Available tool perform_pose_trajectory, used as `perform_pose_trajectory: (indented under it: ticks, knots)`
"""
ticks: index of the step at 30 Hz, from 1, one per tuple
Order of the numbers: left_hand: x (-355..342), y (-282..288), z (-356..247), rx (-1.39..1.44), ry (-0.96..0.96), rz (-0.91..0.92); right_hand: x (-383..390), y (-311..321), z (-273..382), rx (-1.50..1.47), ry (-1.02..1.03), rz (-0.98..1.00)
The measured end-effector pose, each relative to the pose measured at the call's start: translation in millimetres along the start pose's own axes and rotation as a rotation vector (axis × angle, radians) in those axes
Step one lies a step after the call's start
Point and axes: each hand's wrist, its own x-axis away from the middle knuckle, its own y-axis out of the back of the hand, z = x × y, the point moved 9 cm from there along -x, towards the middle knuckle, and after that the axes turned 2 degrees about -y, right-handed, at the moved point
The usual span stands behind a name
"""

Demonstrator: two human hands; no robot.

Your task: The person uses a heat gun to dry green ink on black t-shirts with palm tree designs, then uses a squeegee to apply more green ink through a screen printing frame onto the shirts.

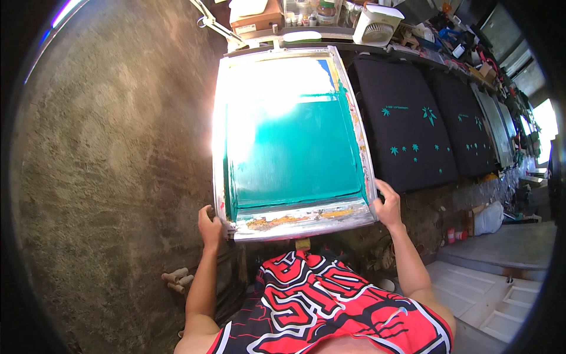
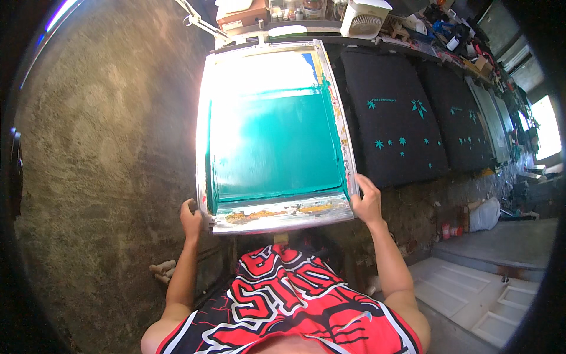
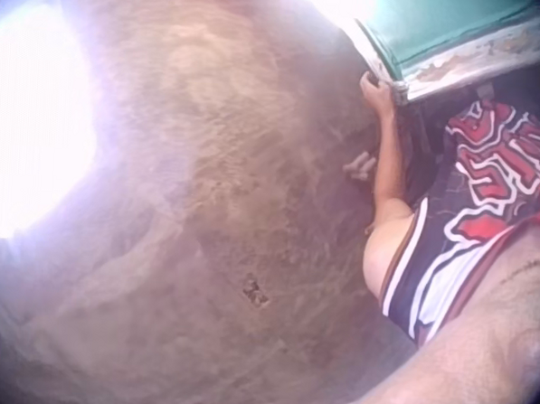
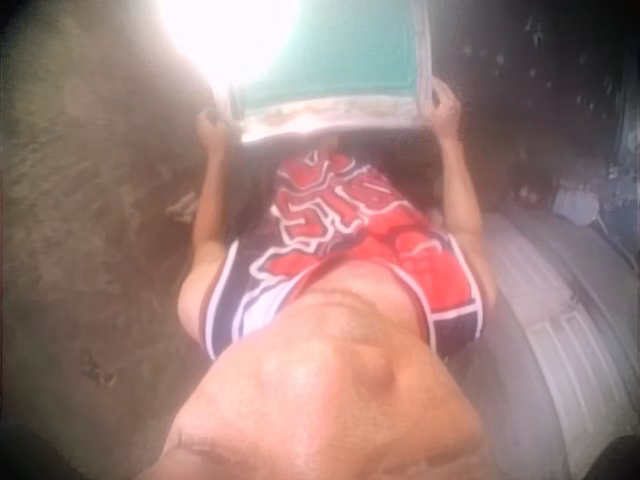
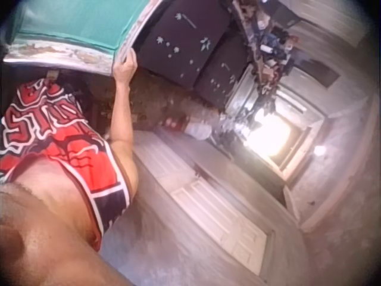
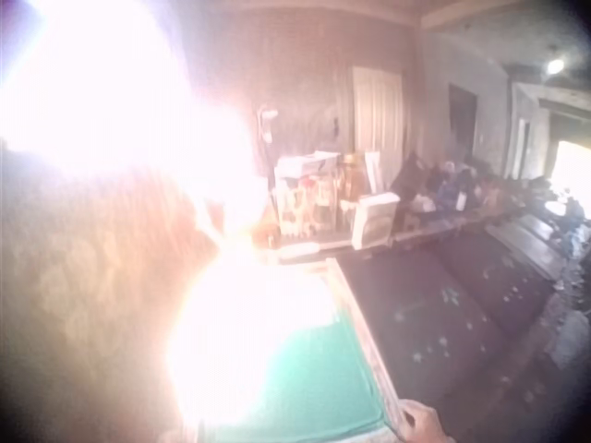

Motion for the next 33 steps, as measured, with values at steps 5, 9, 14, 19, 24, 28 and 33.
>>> perform_pose_trajectory:
  ticks: [5, 9, 14, 19, 24, 28, 33]
  knots:
    - [-17, -47, 48, 0.139, 0.31, 0.195, 6, -38, -98, 0.016, -0.432, -0.039]
    - [-20, -49, 48, 0.062, 0.298, 0.165, 12, -59, -125, -0.055, -0.536, 0.007]
    - [-23, -41, 41, 0.015, 0.315, 0.137, 13, -51, -119, -0.038, -0.568, -0.045]
    - [-23, -34, 32, 0.087, 0.354, 0.119, 8, -44, -107, -0.041, -0.525, -0.072]
    - [-16, -31, 35, 0.261, 0.384, 0.101, 9, -37, -92, -0.063, -0.477, -0.106]
    - [-13, -23, 38, 0.309, 0.374, 0.075, 20, -29, -79, -0.066, -0.496, -0.126]
    - [-19, -18, 27, 0.285, 0.328, 0.105, 30, -22, -68, -0.034, -0.482, -0.166]
